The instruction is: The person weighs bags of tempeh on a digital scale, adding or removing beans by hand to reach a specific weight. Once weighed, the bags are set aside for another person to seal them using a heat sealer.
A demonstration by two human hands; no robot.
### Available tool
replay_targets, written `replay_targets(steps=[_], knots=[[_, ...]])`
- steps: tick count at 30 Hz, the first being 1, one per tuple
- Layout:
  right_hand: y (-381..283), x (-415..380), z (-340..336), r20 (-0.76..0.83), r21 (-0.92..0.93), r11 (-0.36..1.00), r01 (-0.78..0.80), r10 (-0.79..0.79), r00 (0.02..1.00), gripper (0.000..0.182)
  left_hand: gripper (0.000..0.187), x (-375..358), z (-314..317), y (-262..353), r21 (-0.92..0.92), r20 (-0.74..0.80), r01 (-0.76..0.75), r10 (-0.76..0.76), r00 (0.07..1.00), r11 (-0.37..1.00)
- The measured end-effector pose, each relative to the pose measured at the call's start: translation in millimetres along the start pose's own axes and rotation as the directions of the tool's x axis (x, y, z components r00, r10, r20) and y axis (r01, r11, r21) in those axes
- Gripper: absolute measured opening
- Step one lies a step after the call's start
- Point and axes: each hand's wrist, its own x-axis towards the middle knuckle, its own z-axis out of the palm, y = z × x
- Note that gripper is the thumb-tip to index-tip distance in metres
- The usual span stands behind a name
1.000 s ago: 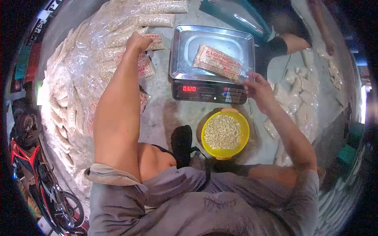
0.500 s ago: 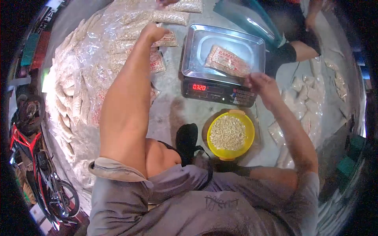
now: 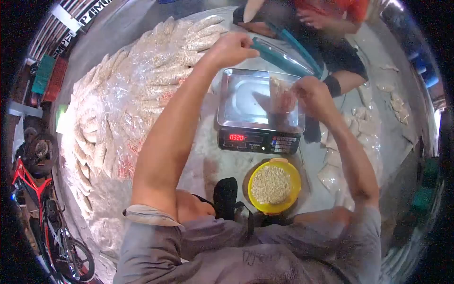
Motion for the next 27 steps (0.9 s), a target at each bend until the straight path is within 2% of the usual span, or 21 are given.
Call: replay_targets(steps=[1,3,5,6,8,9,11,12,13,15,16,17,18,20,22,23,24,25,26,27], knots=[[-3.6,-2.8,-7.3,-0.003,-0.006,1.000,-0.005,0.005,1.000,0.008,0.064,-2.6,7.5,13.1,-0.001,0.003,-0.008,0.008,1.000,1.000],[-15.3,-5.2,-15.0,0.036,-0.044,0.999,-0.002,0.003,0.999,0.009,0.062,-14.1,17.8,35.9,-0.075,0.082,-0.342,0.348,0.934,0.937],[-29.2,-5.9,-27.0,0.017,0.000,0.999,0.046,-0.046,0.999,0.009,0.059,-36.3,28.5,61.5,0.086,0.066,-0.502,0.498,0.865,0.861],[-37.3,-5.8,-33.1,-0.005,0.043,0.994,0.097,-0.097,0.995,0.010,0.059,-39.9,34.4,73.1,0.080,0.070,-0.482,0.477,0.876,0.873],[-54.9,-4.2,-41.9,-0.047,0.092,0.982,0.167,-0.163,0.985,0.013,0.047,-55.1,40.7,85.0,0.270,0.356,-0.382,0.277,0.892,0.884],[-66.2,-5.6,-43.8,-0.048,0.197,0.974,0.114,-0.107,0.993,0.012,0.047,-67.6,33.9,88.1,0.277,0.355,-0.328,0.221,0.908,0.903],[-86.1,-5.6,-47.2,-0.001,0.205,0.971,0.123,-0.126,0.992,0.018,0.036,-93.6,21.9,88.9,0.284,0.424,-0.307,0.168,0.890,0.909],[-100.5,-5.2,-52.3,0.096,0.244,0.967,0.071,-0.097,0.991,0.023,0.027,-112.0,24.0,79.1,0.215,0.325,-0.301,0.223,0.919,0.929],[-113.0,-6.9,-56.0,0.194,0.272,0.962,0.014,-0.069,0.978,0.029,0.027,-131.5,22.6,67.1,0.223,0.325,-0.265,0.184,0.928,0.938],[-120.0,-16.4,-55.4,0.195,0.371,0.929,-0.011,-0.066,0.979,0.034,0.022,-171.8,9.0,40.7,0.092,0.264,-0.422,0.387,0.884,0.902],[-118.9,-19.6,-54.6,0.191,0.437,0.898,-0.049,-0.040,0.981,0.040,0.022,-189.8,4.1,26.5,0.100,0.268,-0.401,0.364,0.892,0.911],[-114.7,-21.5,-54.3,0.193,0.455,0.890,-0.044,-0.050,0.980,0.040,0.021,-208.8,-0.3,12.3,0.022,0.386,-0.303,0.271,0.882,0.953],[-106.9,-24.0,-54.6,0.226,0.413,0.904,-0.112,0.017,0.974,0.041,0.020,-226.4,-6.3,0.0,-0.043,0.502,-0.194,0.189,0.844,0.980],[-88.6,-30.4,-53.1,0.249,0.338,0.914,-0.224,0.142,0.958,0.042,0.020,-254.9,-24.2,-20.0,0.028,0.646,0.055,-0.060,0.761,0.998],[-65.8,-37.3,-49.5,0.229,0.331,0.902,-0.276,0.206,0.951,0.041,0.017,-298.4,-9.3,-97.9,0.204,0.659,0.171,-0.265,0.704,0.964],[-55.0,-43.7,-52.3,0.206,0.317,0.888,-0.332,0.277,0.938,0.040,0.014,-315.5,-6.0,-126.0,0.123,0.642,0.167,-0.207,0.738,0.978],[-49.1,-45.9,-58.6,0.205,0.273,0.894,-0.355,0.307,0.929,0.039,0.015,-321.0,-6.1,-141.0,0.326,0.706,0.227,-0.396,0.587,0.918],[-25.4,-58.3,-56.2,0.157,0.285,0.889,-0.357,0.324,0.933,0.038,0.017,-322.8,0.1,-144.0,0.560,0.680,0.161,-0.562,0.472,0.813],[-15.5,-64.4,-64.3,0.100,0.183,0.917,-0.353,0.340,0.935,0.037,0.017,-360.1,18.0,-200.3,0.566,0.605,0.163,-0.541,0.584,0.808],[-4.6,-72.1,-78.6,0.117,0.119,0.907,-0.404,0.391,0.913,0.035,0.016,-375.6,18.4,-211.5,0.580,0.559,0.116,-0.497,0.664,0.806]])
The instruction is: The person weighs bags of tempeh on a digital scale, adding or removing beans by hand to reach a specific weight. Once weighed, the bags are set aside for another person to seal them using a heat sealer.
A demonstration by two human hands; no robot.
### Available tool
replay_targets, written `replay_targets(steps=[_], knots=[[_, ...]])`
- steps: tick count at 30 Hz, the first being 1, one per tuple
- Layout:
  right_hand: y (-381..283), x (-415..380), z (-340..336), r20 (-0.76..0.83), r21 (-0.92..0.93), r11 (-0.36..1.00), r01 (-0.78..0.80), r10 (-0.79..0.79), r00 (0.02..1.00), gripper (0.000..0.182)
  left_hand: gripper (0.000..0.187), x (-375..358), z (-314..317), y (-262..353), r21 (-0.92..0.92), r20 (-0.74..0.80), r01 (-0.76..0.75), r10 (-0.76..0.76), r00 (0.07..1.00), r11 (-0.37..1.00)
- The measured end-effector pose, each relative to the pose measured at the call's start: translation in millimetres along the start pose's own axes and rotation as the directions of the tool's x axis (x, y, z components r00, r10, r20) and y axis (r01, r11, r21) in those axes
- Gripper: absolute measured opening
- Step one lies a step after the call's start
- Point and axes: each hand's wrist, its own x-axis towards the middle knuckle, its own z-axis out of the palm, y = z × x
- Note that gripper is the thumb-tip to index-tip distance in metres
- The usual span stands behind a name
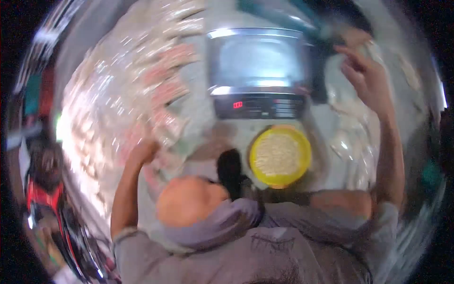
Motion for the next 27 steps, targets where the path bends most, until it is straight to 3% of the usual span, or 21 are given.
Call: replay_targets(steps=[1,2,3,4,5,7,9,10,11,12,13,14,16,17,18,19,20,21,23,26,27], knots=[[15.8,-6.4,-11.5,-0.017,-0.010,0.999,-0.052,0.052,0.999,0.033,0.019,-8.7,-6.9,9.2,-0.106,-0.115,0.058,-0.070,0.991,0.993],[39.1,-14.3,-20.4,-0.082,-0.133,0.991,-0.025,0.015,0.997,0.030,0.023,-6.7,18.2,-16.0,-0.074,-0.210,-0.003,-0.013,0.978,0.997],[54.3,-24.4,-29.8,-0.106,-0.120,0.990,-0.077,0.065,0.992,0.028,0.024,-6.5,27.3,-22.9,0.020,-0.163,0.106,-0.102,0.981,0.994],[72.9,-35.1,-37.5,-0.118,-0.132,0.978,-0.160,0.145,0.982,0.030,0.020,-17.7,30.0,-15.1,-0.073,-0.375,-0.002,-0.026,0.927,0.997],[90.3,-49.3,-43.9,-0.120,-0.094,0.973,-0.209,0.198,0.973,0.029,0.018,-23.6,24.1,-4.2,-0.149,-0.394,0.030,-0.087,0.915,0.988],[116.8,-81.4,-46.6,-0.139,-0.060,0.956,-0.286,0.276,0.951,0.028,0.025,-17.9,73.4,-42.9,-0.628,-0.378,-0.029,-0.272,0.885,0.778],[131.4,-121.4,-40.9,-0.208,-0.098,0.895,-0.435,0.409,0.889,0.026,0.032,-37.6,65.0,-31.6,-0.528,-0.378,-0.018,-0.216,0.900,0.849],[148.6,-145.5,-31.7,-0.284,-0.067,0.907,-0.415,0.381,0.880,0.027,0.040,-43.8,52.4,-17.9,-0.441,-0.391,0.006,-0.198,0.899,0.897],[156.9,-169.7,-30.0,-0.271,-0.066,0.864,-0.499,0.466,0.843,0.027,0.048,-46.6,41.2,-15.0,-0.351,-0.407,0.029,-0.181,0.895,0.936],[164.5,-192.3,-27.2,-0.260,-0.062,0.819,-0.570,0.538,0.802,0.028,0.053,-47.2,36.4,-21.7,-0.362,-0.327,0.066,-0.193,0.925,0.930],[179.6,-215.7,-20.4,-0.295,-0.170,0.772,-0.613,0.554,0.779,0.029,0.058,-50.9,32.2,-32.7,-0.369,-0.245,0.118,-0.219,0.944,0.922],[198.6,-239.4,-16.2,-0.332,-0.274,0.719,-0.639,0.553,0.764,0.030,0.058,-52.8,31.7,-50.0,-0.360,-0.262,0.096,-0.199,0.944,0.928],[244.6,-295.3,-1.6,-0.477,-0.197,0.582,-0.789,0.646,0.596,0.039,0.069,-47.9,22.4,-80.6,-0.465,-0.235,0.102,-0.234,0.943,0.879],[270.1,-315.0,2.2,-0.565,-0.158,0.523,-0.837,0.648,0.511,0.046,0.072,-42.4,-12.0,-58.5,-0.381,-0.269,0.124,-0.238,0.933,0.916],[279.6,-318.6,0.6,-0.580,-0.150,0.525,-0.838,0.640,0.505,0.046,0.076,-41.1,-52.9,-29.5,-0.292,-0.296,0.153,-0.241,0.924,0.944],[284.7,-322.4,-0.8,-0.576,0.222,0.372,-0.901,0.796,0.187,0.053,0.079,-29.6,-67.2,-40.8,-0.265,-0.310,0.164,-0.245,0.919,0.950],[291.2,-327.7,-1.2,-0.440,0.559,0.164,-0.813,0.889,-0.124,0.061,0.080,-20.6,-91.2,-42.9,-0.243,-0.315,0.133,-0.208,0.926,0.961],[300.6,-334.2,1.4,-0.444,0.570,0.166,-0.805,0.886,-0.132,0.061,0.078,-3.5,-106.0,-45.8,-0.272,-0.410,0.122,-0.230,0.883,0.955],[327.9,-342.6,11.5,-0.324,0.762,0.104,-0.639,0.916,-0.238,0.060,0.077,20.1,-160.7,-27.2,-0.245,-0.408,0.098,-0.195,0.892,0.964],[374.4,-359.0,28.9,-0.393,0.691,0.106,-0.715,0.886,-0.248,0.064,0.075,49.0,-224.2,8.2,-0.315,-0.443,0.098,-0.238,0.864,0.944],[396.4,-368.5,38.5,-0.387,0.698,0.107,-0.708,0.888,-0.247,0.064,0.073,60.0,-238.6,-6.2,-0.279,-0.446,0.068,-0.192,0.875,0.958]])
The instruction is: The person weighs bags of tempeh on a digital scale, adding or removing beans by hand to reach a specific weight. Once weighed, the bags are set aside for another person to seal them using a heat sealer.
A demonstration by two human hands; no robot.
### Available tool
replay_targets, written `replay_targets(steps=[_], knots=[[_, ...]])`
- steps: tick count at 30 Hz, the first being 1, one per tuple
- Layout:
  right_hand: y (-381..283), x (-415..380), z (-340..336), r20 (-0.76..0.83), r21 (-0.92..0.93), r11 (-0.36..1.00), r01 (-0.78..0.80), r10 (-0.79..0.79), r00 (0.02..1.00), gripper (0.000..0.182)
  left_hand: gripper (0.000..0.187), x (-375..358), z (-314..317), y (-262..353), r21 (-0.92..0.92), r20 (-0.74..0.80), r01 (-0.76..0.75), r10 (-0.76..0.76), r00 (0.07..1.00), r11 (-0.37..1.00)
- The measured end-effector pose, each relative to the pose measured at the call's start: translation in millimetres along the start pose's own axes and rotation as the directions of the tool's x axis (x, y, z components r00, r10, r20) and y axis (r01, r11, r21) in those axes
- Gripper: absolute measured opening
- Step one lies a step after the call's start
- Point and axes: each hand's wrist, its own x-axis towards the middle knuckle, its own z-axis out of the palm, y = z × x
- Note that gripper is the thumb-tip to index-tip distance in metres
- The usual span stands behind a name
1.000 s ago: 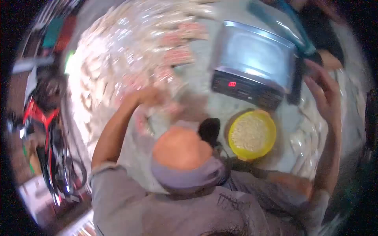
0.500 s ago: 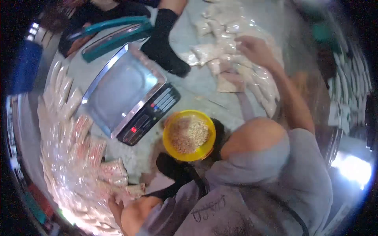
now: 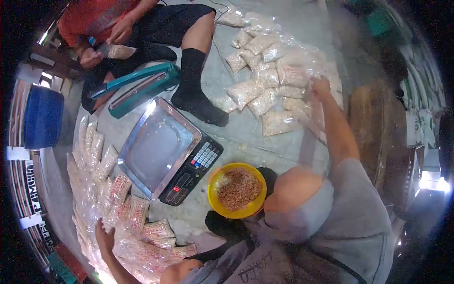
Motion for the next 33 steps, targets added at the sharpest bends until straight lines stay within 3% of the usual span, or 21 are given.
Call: replay_targets(steps=[1,2,3,5,6,7,8,9,10,11,12,14,15,17,19,20,24,27,31,33], knots=[[19.5,21.0,9.6,-0.180,-0.168,0.967,0.190,-0.219,0.959,0.061,0.071,8.0,-11.9,29.1,0.064,0.015,0.046,-0.047,0.999,0.997],[38.5,39.9,15.3,-0.312,-0.362,0.873,0.327,-0.444,0.840,0.058,0.069,18.7,-17.4,38.3,0.079,-0.013,0.061,-0.060,0.998,0.995],[57.7,59.9,15.4,-0.317,-0.355,0.878,0.322,-0.437,0.842,0.058,0.067,28.9,-21.9,46.9,0.091,-0.041,0.074,-0.070,0.997,0.993],[83.6,89.0,13.1,0.069,-0.514,0.582,0.631,-0.704,0.706,0.040,0.067,39.3,-31.8,83.3,0.180,-0.032,0.088,-0.084,0.996,0.980],[73.4,81.7,11.9,0.063,-0.510,0.588,0.628,-0.703,0.709,0.040,0.067,41.3,-35.9,94.6,0.264,-0.019,0.108,-0.107,0.994,0.959],[49.1,62.3,7.4,0.074,-0.389,0.794,0.467,-0.479,0.875,0.030,0.067,49.8,-34.2,87.3,0.266,-0.024,0.107,-0.104,0.994,0.958],[29.8,43.5,4.9,0.125,-0.269,0.931,0.246,-0.220,0.967,0.023,0.066,63.4,-28.6,70.1,0.210,-0.038,0.093,-0.087,0.996,0.973],[19.3,28.0,5.2,0.126,-0.267,0.932,0.245,-0.218,0.968,0.023,0.066,72.5,-24.0,59.6,0.154,-0.052,0.077,-0.070,0.996,0.985],[10.6,14.7,5.8,0.089,-0.134,0.982,0.133,-0.122,0.989,0.029,0.066,76.0,-20.8,59.0,0.155,-0.053,0.079,-0.072,0.996,0.985],[6.5,7.3,7.3,0.067,0.004,1.000,0.018,-0.018,0.998,0.035,0.064,79.1,-19.1,60.7,0.208,-0.056,0.058,-0.047,0.997,0.976],[14.1,21.0,13.4,0.071,0.005,1.000,0.017,-0.017,0.997,0.035,0.062,81.8,-18.3,63.3,0.262,-0.057,0.036,-0.022,0.998,0.964],[49.7,75.1,30.5,0.272,-0.305,0.895,0.326,-0.246,0.930,0.021,0.061,84.6,-16.9,72.2,0.263,-0.047,0.053,-0.042,0.998,0.963],[61.3,86.4,32.1,0.276,-0.304,0.895,0.327,-0.245,0.929,0.021,0.060,85.2,-16.0,73.6,0.261,-0.035,0.064,-0.057,0.998,0.963],[72.7,97.5,35.2,0.233,-0.233,0.836,0.496,-0.448,0.863,0.010,0.061,97.4,-10.5,50.9,0.219,-0.037,0.065,-0.058,0.998,0.973],[-1.2,19.5,2.8,0.195,0.152,0.965,0.213,-0.240,0.951,0.011,0.063,98.5,-8.1,42.1,0.172,-0.040,0.066,-0.060,0.997,0.983],[-47.4,-29.2,-16.4,0.172,0.342,0.937,0.067,-0.132,0.976,0.012,0.061,96.0,-7.1,51.0,0.120,-0.015,0.108,-0.107,0.994,0.987],[-87.9,-55.0,-41.8,0.110,0.325,0.915,0.239,-0.288,0.951,0.017,0.059,92.6,4.8,55.4,0.057,0.072,0.247,-0.251,0.965,0.967],[-142.8,-87.3,-67.0,0.120,0.248,0.897,0.367,-0.404,0.907,0.021,0.056,82.6,29.9,65.5,-0.074,0.025,0.343,-0.342,0.939,0.936],[-204.3,-131.7,-85.0,0.149,0.072,0.815,0.575,-0.579,0.801,0.024,0.052,84.7,66.2,37.5,-0.130,0.107,0.446,-0.435,0.894,0.886],[-232.3,-155.6,-96.9,0.234,-0.201,0.536,0.820,-0.787,0.571,0.027,0.051,87.8,81.0,12.5,-0.178,0.119,0.478,-0.464,0.878,0.860]])
